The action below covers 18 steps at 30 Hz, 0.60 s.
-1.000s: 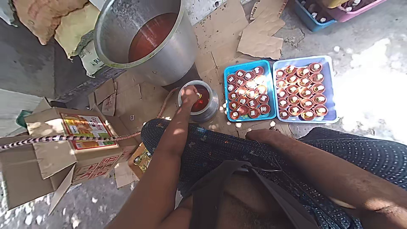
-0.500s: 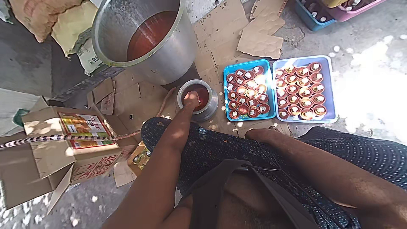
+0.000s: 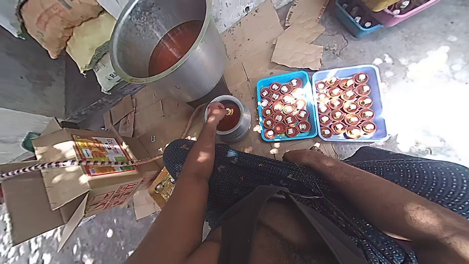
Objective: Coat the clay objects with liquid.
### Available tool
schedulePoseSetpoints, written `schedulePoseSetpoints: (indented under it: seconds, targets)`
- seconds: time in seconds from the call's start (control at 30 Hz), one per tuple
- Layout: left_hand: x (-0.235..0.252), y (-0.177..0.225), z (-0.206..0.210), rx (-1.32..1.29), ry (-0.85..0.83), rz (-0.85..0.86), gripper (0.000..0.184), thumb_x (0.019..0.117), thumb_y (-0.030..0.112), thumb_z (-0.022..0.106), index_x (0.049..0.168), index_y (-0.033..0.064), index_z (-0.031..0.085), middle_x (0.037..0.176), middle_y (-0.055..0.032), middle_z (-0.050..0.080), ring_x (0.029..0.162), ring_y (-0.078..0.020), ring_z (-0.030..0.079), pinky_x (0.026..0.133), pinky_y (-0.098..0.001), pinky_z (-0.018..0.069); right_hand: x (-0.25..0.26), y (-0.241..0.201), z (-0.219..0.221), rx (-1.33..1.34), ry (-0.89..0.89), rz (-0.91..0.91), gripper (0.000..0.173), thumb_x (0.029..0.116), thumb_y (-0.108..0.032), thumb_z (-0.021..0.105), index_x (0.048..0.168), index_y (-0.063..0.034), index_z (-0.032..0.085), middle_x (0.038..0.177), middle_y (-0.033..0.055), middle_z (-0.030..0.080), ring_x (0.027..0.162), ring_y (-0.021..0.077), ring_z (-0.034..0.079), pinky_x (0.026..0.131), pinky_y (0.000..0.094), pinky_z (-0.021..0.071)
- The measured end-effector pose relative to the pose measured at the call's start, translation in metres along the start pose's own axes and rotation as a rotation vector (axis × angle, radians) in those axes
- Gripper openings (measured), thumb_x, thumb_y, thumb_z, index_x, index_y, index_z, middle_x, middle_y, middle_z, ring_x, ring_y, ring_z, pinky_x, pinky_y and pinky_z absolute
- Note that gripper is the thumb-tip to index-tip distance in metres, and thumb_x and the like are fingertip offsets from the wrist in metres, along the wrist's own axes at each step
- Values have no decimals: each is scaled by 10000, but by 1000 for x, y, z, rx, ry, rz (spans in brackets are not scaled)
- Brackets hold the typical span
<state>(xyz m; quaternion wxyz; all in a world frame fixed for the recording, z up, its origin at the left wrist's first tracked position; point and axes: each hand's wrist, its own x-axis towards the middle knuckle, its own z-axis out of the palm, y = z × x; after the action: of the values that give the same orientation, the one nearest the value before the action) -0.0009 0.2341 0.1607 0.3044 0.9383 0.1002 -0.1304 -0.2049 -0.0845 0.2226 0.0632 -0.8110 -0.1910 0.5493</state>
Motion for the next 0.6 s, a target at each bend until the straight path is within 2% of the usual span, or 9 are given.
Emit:
schedulePoseSetpoints:
  seconds: [0.03,0.1,0.2,0.23,0.3,0.43,0.5,0.53,0.6]
  targets:
    - [0,-1,1,-53,11,1,379,768,181,861,1069,8,707,1036,-195,718,960,-333,699,874,-563,570,17,16,12,-12,59,-49,257,1063,-181,510,1120,14,667,1105,270,692,1043,460,686,790,695,534]
    - [-2,1,4,-133,8,10,373,782,159,861,1067,-17,697,986,-190,726,886,-309,710,836,-529,587,36,26,22,10,65,-3,244,1064,-205,508,1105,-24,666,1099,247,694,1049,453,683,807,711,517]
    - [-4,5,13,-160,-6,23,360,794,147,858,1065,-15,685,1004,-178,727,903,-298,707,854,-509,586,50,33,33,19,108,10,204,1034,-244,563,1037,-91,699,1020,167,715,988,370,704,793,650,541]
    - [-4,6,18,-157,-3,40,351,789,148,861,1048,-9,684,1002,-171,733,911,-297,709,859,-512,583,48,32,33,18,114,7,207,1034,-239,559,1033,-85,699,1012,173,715,981,373,706,785,648,542]
    - [-2,6,27,-124,3,80,346,783,156,862,1029,-2,676,992,-163,737,942,-299,708,881,-533,571,31,23,19,67,55,45,265,1061,-226,520,1111,-20,679,1107,253,691,1065,450,675,839,698,508]
    - [-8,10,45,-102,-36,96,359,791,151,847,1042,-24,659,1031,-181,728,968,-314,699,885,-542,565,15,17,15,100,47,92,231,1028,-205,565,1079,-22,696,1065,235,695,1030,429,677,806,672,514]
    - [-14,16,47,-203,-50,49,356,808,106,841,1052,-37,625,1050,-160,727,903,-249,691,824,-465,576,11,18,19,102,82,98,253,1049,-214,542,1075,-2,676,1070,251,691,1038,448,678,820,689,519]
    - [-16,20,45,-255,-56,25,359,822,91,839,1068,-27,607,1040,-129,723,834,-188,678,770,-399,580,11,20,22,102,110,80,245,1043,-200,539,1058,5,673,1047,251,691,1014,447,683,804,686,524]
    - [-18,29,44,-333,-55,4,371,820,74,854,1081,-13,606,998,-95,724,738,-128,652,696,-332,574,9,24,26,114,144,44,232,1036,-166,532,1041,17,674,1028,248,689,998,443,685,794,671,526]
